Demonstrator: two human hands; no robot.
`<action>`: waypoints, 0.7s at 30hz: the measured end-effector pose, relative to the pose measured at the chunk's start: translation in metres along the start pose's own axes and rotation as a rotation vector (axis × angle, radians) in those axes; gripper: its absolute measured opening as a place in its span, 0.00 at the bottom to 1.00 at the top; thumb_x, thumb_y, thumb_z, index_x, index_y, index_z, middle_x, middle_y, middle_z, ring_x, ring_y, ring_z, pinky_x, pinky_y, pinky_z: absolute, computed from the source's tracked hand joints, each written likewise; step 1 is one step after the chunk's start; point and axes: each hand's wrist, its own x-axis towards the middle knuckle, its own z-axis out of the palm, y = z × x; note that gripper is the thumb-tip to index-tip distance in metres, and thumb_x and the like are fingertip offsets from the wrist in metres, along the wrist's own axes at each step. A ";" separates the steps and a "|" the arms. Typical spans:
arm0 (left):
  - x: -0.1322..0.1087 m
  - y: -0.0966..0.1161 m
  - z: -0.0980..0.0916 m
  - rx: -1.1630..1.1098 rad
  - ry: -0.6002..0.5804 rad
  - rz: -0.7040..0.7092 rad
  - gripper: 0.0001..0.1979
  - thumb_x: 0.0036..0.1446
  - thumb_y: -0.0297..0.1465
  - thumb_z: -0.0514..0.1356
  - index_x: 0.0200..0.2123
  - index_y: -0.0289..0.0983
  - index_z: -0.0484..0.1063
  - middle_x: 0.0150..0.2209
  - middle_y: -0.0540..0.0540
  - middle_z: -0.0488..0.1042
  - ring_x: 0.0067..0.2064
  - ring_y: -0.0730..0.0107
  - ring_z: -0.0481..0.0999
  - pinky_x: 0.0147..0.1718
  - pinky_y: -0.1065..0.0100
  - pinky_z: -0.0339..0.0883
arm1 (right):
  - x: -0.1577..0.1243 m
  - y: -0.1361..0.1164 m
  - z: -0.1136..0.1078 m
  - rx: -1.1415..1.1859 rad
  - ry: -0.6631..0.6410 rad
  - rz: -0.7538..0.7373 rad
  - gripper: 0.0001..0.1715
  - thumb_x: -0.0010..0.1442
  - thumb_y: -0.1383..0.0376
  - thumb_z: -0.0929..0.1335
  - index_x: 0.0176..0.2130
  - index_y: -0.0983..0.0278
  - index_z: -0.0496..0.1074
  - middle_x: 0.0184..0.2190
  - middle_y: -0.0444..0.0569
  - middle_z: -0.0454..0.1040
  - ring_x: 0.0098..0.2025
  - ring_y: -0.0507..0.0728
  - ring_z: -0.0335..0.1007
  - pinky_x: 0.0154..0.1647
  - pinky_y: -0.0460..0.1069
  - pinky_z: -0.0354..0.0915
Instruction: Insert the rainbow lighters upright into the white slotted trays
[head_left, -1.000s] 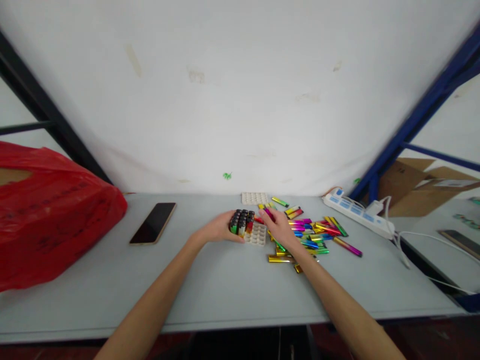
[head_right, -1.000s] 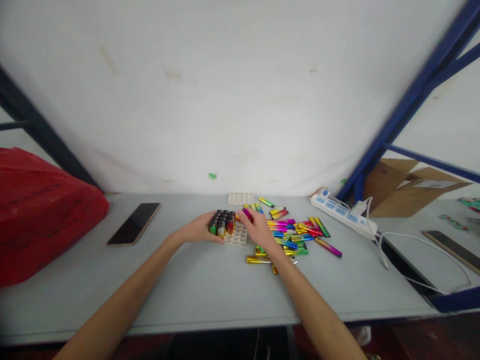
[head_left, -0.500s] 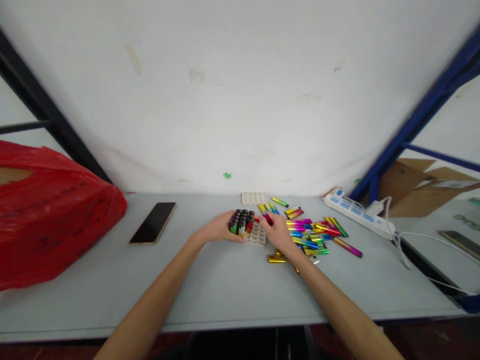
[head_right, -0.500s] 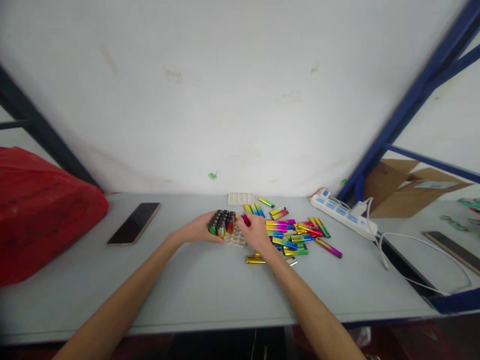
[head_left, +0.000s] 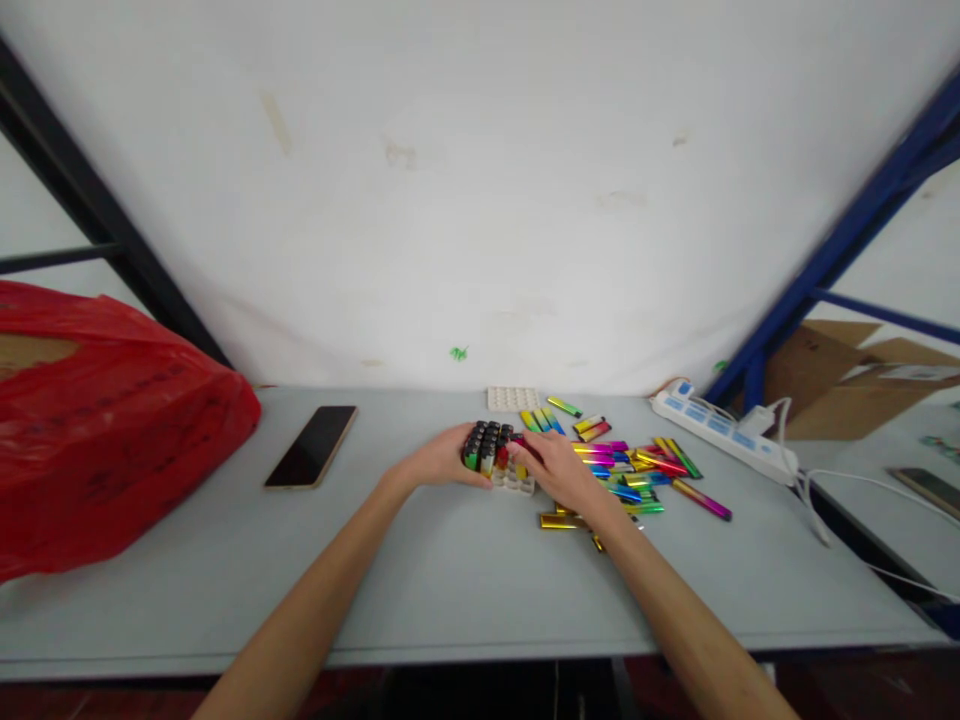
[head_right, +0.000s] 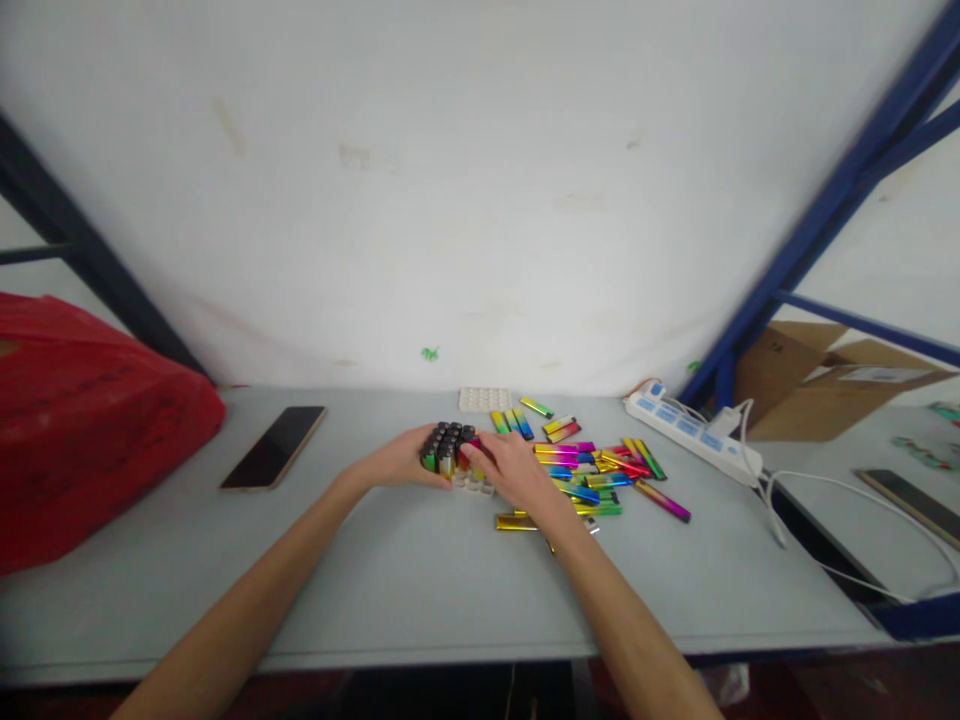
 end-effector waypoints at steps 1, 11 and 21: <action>0.000 -0.001 0.000 -0.004 0.001 0.000 0.41 0.40 0.40 0.79 0.58 0.37 0.73 0.59 0.42 0.79 0.57 0.50 0.78 0.60 0.56 0.69 | 0.000 0.001 0.001 -0.014 -0.011 0.016 0.26 0.77 0.49 0.58 0.34 0.59 0.70 0.30 0.49 0.73 0.34 0.59 0.67 0.41 0.54 0.62; 0.000 -0.001 0.001 -0.004 0.018 0.009 0.43 0.39 0.39 0.80 0.59 0.36 0.74 0.59 0.40 0.79 0.57 0.48 0.78 0.61 0.55 0.68 | 0.002 0.007 0.019 -0.012 -0.077 0.029 0.21 0.74 0.50 0.64 0.41 0.63 0.76 0.32 0.50 0.79 0.33 0.58 0.73 0.37 0.50 0.62; -0.001 0.001 0.000 0.001 0.016 -0.008 0.43 0.40 0.41 0.80 0.59 0.36 0.74 0.59 0.40 0.79 0.58 0.47 0.77 0.60 0.54 0.68 | 0.003 0.012 0.012 -0.201 -0.139 0.091 0.19 0.73 0.51 0.66 0.46 0.61 0.79 0.30 0.51 0.81 0.32 0.60 0.76 0.36 0.51 0.64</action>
